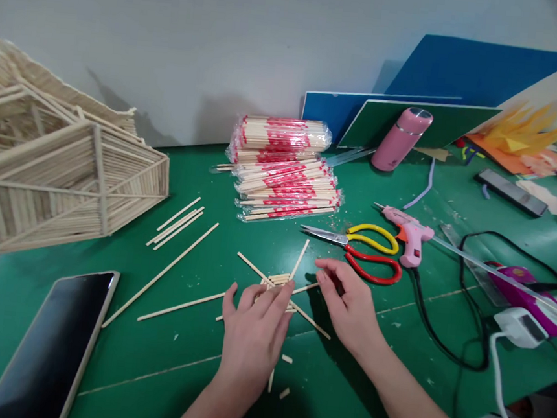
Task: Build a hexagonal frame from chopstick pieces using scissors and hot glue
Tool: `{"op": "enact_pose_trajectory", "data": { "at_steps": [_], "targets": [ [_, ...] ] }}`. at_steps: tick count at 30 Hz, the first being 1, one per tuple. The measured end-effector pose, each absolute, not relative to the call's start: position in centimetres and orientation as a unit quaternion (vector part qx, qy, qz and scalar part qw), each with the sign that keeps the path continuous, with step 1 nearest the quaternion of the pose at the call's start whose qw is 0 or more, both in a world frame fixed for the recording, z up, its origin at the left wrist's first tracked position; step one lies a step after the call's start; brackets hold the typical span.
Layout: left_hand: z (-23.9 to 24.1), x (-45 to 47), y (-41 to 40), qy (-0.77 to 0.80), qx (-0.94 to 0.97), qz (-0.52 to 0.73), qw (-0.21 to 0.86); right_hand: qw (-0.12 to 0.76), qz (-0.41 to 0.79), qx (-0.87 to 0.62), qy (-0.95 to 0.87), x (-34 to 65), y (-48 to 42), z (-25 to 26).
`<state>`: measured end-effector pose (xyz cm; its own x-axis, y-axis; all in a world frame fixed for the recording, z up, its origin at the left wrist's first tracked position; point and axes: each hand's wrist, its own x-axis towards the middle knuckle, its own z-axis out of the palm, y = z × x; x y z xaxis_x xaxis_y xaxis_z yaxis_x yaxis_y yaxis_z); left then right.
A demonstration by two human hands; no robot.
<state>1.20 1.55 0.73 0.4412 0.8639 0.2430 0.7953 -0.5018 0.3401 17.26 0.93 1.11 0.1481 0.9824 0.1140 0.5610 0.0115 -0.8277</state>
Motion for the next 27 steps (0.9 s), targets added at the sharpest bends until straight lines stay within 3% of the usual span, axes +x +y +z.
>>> {"op": "enact_pose_trajectory", "data": {
  "at_steps": [10,21,27],
  "targets": [
    [0.9,1.2,1.4,0.497,0.843,0.187,0.093,0.332,0.338,-0.609,-0.637,14.9,2.9,2.4],
    [0.8,1.1,1.5,0.486,0.853,0.178,0.064,0.365,0.33,-0.642,-0.587,16.4,3.7,2.4],
    [0.9,1.2,1.6,0.49,0.851,0.178,0.062,0.321,0.409,-0.588,-0.62,16.6,4.2,3.1]
  ]
}}
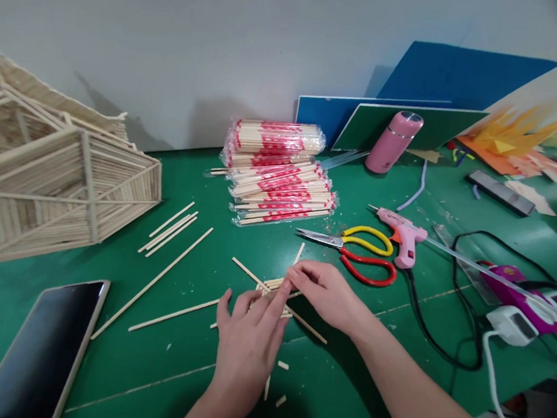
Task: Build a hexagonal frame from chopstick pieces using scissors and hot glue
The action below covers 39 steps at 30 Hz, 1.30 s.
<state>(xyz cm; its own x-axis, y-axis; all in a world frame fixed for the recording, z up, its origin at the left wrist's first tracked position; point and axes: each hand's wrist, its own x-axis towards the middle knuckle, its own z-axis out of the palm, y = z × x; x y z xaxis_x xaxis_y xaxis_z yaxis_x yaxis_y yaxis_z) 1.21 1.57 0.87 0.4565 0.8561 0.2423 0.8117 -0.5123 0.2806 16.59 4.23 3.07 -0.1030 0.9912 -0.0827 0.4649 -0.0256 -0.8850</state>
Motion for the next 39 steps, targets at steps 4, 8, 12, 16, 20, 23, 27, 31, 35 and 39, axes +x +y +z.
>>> {"op": "enact_pose_trajectory", "data": {
  "at_steps": [4,8,12,16,20,23,27,31,35,39],
  "targets": [
    [0.8,1.2,1.5,0.489,0.848,0.192,0.068,0.304,0.405,-0.581,-0.637,16.1,4.8,3.6],
    [0.9,1.2,1.5,0.49,0.846,0.196,0.072,0.316,0.364,-0.601,-0.637,16.4,5.4,3.9],
    [1.1,1.2,1.6,0.494,0.846,0.183,0.084,0.354,0.321,-0.628,-0.615,17.8,5.4,3.8],
    [1.3,1.2,1.5,0.495,0.846,0.18,0.088,0.382,0.295,-0.651,-0.586,19.4,4.4,3.3],
    [1.3,1.2,1.5,0.497,0.846,0.17,0.094,0.371,0.323,-0.64,-0.59,19.6,3.1,3.0],
    [1.3,1.3,1.5,0.503,0.843,0.158,0.101,0.354,0.36,-0.613,-0.607,18.7,2.1,2.8],
    [1.1,1.3,1.3,0.507,0.84,0.157,0.113,0.311,0.381,-0.573,-0.655,17.4,0.7,2.6],
    [1.3,1.3,1.2,0.507,0.84,0.154,0.113,0.272,0.334,-0.573,-0.698,16.8,-0.1,2.1],
    [1.6,1.2,1.0,0.504,0.842,0.154,0.118,0.256,0.301,-0.586,-0.707,16.6,-0.2,1.5],
    [1.8,0.7,0.3,0.484,0.853,0.169,0.103,0.256,0.296,-0.586,-0.71,16.6,-0.1,1.1]
  ]
}}
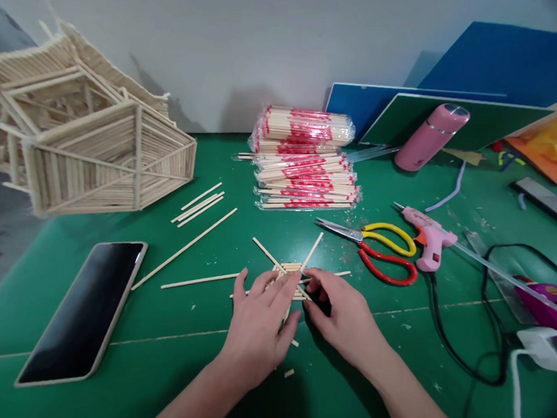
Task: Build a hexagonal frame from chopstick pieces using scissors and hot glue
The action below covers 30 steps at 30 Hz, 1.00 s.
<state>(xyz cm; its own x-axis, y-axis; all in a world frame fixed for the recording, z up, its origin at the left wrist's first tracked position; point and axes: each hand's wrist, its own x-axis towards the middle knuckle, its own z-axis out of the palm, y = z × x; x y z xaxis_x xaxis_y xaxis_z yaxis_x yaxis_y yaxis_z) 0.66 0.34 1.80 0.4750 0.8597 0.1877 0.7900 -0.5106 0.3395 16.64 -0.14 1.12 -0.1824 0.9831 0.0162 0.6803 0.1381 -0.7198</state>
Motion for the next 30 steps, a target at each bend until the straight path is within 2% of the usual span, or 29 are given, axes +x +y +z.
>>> {"op": "enact_pose_trajectory", "data": {
  "at_steps": [6,18,30],
  "targets": [
    [1.4,0.1,-0.4,0.434,0.878,0.198,0.039,0.244,0.295,-0.595,-0.707,16.6,-0.1,1.3],
    [-0.1,0.1,-0.4,0.445,0.877,0.169,0.058,0.257,0.322,-0.596,-0.689,16.4,0.1,1.0],
    [-0.1,0.1,-0.2,0.442,0.869,0.205,0.084,0.241,0.318,-0.598,-0.695,16.6,-0.2,0.6]
  ]
}}
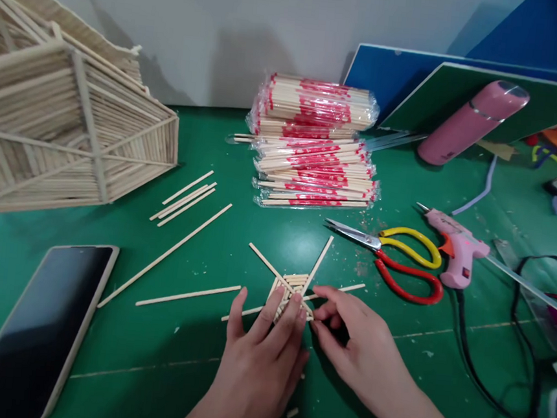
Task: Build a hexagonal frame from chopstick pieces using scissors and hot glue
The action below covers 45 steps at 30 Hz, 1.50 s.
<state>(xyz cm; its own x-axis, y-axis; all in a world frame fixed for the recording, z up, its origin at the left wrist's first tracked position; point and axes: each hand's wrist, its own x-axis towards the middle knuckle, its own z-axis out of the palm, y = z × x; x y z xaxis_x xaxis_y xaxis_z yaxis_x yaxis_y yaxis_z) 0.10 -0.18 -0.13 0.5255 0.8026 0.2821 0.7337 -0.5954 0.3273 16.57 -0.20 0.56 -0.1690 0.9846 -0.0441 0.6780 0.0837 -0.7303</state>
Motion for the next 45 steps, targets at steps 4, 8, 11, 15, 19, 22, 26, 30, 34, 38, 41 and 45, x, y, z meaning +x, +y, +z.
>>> {"op": "enact_pose_trajectory", "data": {
  "at_steps": [4,8,11,15,19,22,26,30,34,38,41,45],
  "targets": [
    [-0.24,0.1,-0.12,0.439,0.87,0.209,0.084,0.243,0.299,-0.601,-0.701,16.49,-0.26,0.5],
    [-0.2,0.06,0.01,0.433,0.874,0.206,0.078,0.24,0.287,-0.603,-0.704,16.45,-0.26,0.49],
    [-0.17,-0.04,0.05,0.427,0.877,0.209,0.068,0.24,0.287,-0.603,-0.704,16.45,-0.3,0.49],
    [-0.18,-0.13,0.04,0.425,0.879,0.208,0.067,0.242,0.292,-0.603,-0.701,16.44,-0.37,0.56],
    [-0.18,0.02,0.1,0.427,0.877,0.212,0.059,0.248,0.296,-0.605,-0.697,16.38,-0.27,0.7],
    [-0.21,0.16,0.16,0.426,0.878,0.212,0.046,0.25,0.302,-0.607,-0.691,16.35,-0.17,0.74],
    [-0.3,0.24,0.15,0.428,0.877,0.215,0.041,0.244,0.314,-0.615,-0.681,16.35,-0.11,0.66],
    [-0.31,0.3,0.15,0.428,0.875,0.222,0.041,0.232,0.321,-0.622,-0.676,16.29,0.01,0.7],
    [-0.22,0.33,0.14,0.433,0.874,0.216,0.047,0.232,0.32,-0.627,-0.671,16.14,0.1,0.9],
    [-0.15,0.27,0.02,0.438,0.87,0.217,0.06,0.24,0.313,-0.629,-0.67,16.08,0.02,0.87],
    [-0.12,0.22,-0.1,0.442,0.868,0.214,0.07,0.25,0.313,-0.619,-0.676,16.24,-0.07,0.65],
    [0.1,0.3,-0.07,0.448,0.868,0.201,0.074,0.256,0.32,-0.605,-0.683,16.55,-0.19,0.56]
  ]
}}
